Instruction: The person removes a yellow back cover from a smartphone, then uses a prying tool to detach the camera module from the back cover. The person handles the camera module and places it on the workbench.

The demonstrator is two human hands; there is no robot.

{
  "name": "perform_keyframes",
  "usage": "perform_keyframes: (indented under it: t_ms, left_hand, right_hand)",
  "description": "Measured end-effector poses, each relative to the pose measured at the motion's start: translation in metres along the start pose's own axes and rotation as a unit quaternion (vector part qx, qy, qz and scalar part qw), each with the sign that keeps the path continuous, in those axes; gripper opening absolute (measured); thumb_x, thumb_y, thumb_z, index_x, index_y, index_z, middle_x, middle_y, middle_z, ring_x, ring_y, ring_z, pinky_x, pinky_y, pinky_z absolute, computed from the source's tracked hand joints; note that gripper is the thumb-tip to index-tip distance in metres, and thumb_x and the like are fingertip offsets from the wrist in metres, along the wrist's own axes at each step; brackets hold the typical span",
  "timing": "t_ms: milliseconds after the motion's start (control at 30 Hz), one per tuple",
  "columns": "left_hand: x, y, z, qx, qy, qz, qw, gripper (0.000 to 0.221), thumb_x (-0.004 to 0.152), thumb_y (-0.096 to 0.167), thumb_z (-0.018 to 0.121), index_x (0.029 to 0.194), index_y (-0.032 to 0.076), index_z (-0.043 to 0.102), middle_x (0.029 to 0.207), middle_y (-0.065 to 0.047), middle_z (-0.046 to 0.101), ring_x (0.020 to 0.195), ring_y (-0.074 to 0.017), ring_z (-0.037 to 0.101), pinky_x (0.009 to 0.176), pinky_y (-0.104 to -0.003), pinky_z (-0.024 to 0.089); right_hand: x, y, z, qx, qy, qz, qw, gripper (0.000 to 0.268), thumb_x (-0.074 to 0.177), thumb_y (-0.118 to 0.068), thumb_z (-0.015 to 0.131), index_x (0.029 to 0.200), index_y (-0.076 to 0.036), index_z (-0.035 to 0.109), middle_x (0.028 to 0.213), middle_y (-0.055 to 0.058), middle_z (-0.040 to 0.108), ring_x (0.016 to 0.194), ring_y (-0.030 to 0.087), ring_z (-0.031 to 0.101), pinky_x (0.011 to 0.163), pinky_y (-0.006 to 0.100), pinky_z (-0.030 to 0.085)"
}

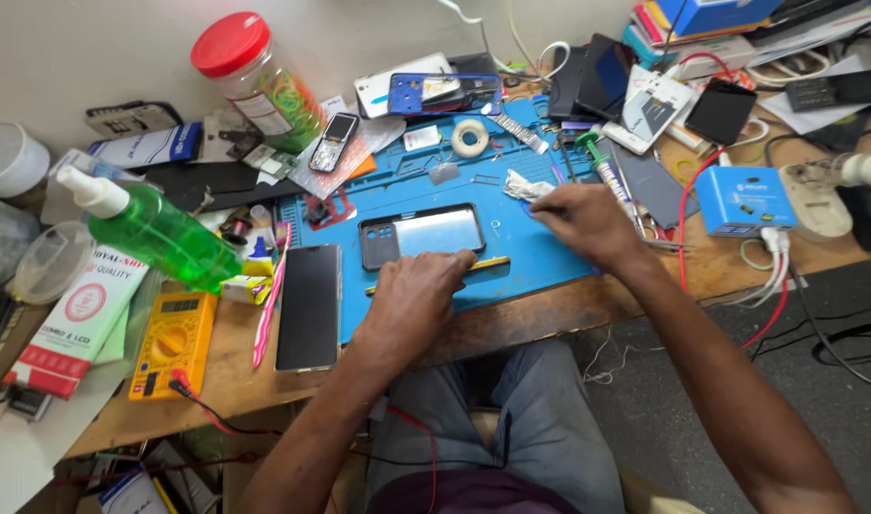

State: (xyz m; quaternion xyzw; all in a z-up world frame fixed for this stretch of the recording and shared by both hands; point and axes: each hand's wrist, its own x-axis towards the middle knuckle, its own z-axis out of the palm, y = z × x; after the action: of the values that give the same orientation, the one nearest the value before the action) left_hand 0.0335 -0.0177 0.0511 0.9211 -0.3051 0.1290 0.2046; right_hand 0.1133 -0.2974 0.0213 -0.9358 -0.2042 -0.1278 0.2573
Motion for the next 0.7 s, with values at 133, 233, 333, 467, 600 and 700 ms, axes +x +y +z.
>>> perform_keyframes:
  t_ms: [133,233,333,467,600,700]
  left_hand:
    - [0.004,-0.003,0.011,0.049,-0.037,-0.037,0.997,0.026,0.089,0.004,0.06,0.112,0.013,0.065,0.084,-0.011,0.072,0.079,-0.0354,0.072,0.062,-0.052,0.054]
    - [0.009,-0.007,0.014,0.028,-0.021,-0.038,0.999,0.02,0.089,0.008,0.063,0.108,0.014,0.067,0.087,-0.008,0.073,0.08,-0.0329,0.073,0.062,-0.05,0.055]
    - [0.01,-0.008,0.014,0.004,0.003,-0.048,0.999,0.018,0.089,0.017,0.07,0.107,0.015,0.07,0.087,-0.007,0.072,0.078,-0.0309,0.072,0.062,-0.048,0.054]
    - [0.002,-0.008,0.009,0.006,0.068,-0.039,0.997,0.027,0.084,0.026,0.076,0.109,0.018,0.073,0.085,-0.004,0.07,0.082,-0.025,0.07,0.068,-0.044,0.05]
    - [-0.007,-0.006,0.013,0.019,0.105,-0.039,0.993,0.028,0.088,0.029,0.075,0.114,0.019,0.074,0.085,-0.001,0.07,0.081,-0.0196,0.066,0.075,-0.04,0.044]
    - [-0.005,-0.01,0.021,0.027,0.146,-0.001,0.989,0.026,0.091,0.025,0.073,0.115,0.018,0.073,0.092,0.002,0.072,0.086,-0.0176,0.067,0.077,-0.039,0.044]
  right_hand:
    - [0.022,-0.031,0.023,-0.064,-0.066,-0.074,0.993,0.017,0.086,-0.019,0.075,0.097,-0.007,0.08,0.091,0.014,0.072,0.09,0.033,0.07,0.082,0.044,0.055]
    - [0.028,-0.043,0.024,-0.12,-0.089,-0.089,0.985,0.014,0.086,-0.015,0.072,0.094,-0.007,0.08,0.09,0.015,0.071,0.09,0.034,0.07,0.083,0.046,0.055]
    - [0.033,-0.046,0.02,-0.167,-0.124,-0.091,0.974,0.014,0.089,-0.012,0.067,0.09,-0.004,0.079,0.092,0.017,0.07,0.088,0.035,0.071,0.084,0.046,0.056]
    - [0.039,-0.048,0.021,-0.21,-0.154,-0.1,0.96,0.015,0.088,-0.009,0.066,0.081,0.0,0.076,0.09,0.02,0.07,0.085,0.037,0.071,0.08,0.048,0.057]
    - [0.042,-0.05,0.025,-0.242,-0.178,-0.083,0.95,0.013,0.086,-0.005,0.064,0.078,0.0,0.074,0.085,0.022,0.07,0.084,0.036,0.072,0.079,0.047,0.059]
    - [0.044,-0.051,0.024,-0.245,-0.193,-0.062,0.948,0.012,0.083,-0.008,0.066,0.078,0.001,0.074,0.084,0.023,0.071,0.084,0.036,0.072,0.079,0.048,0.059]
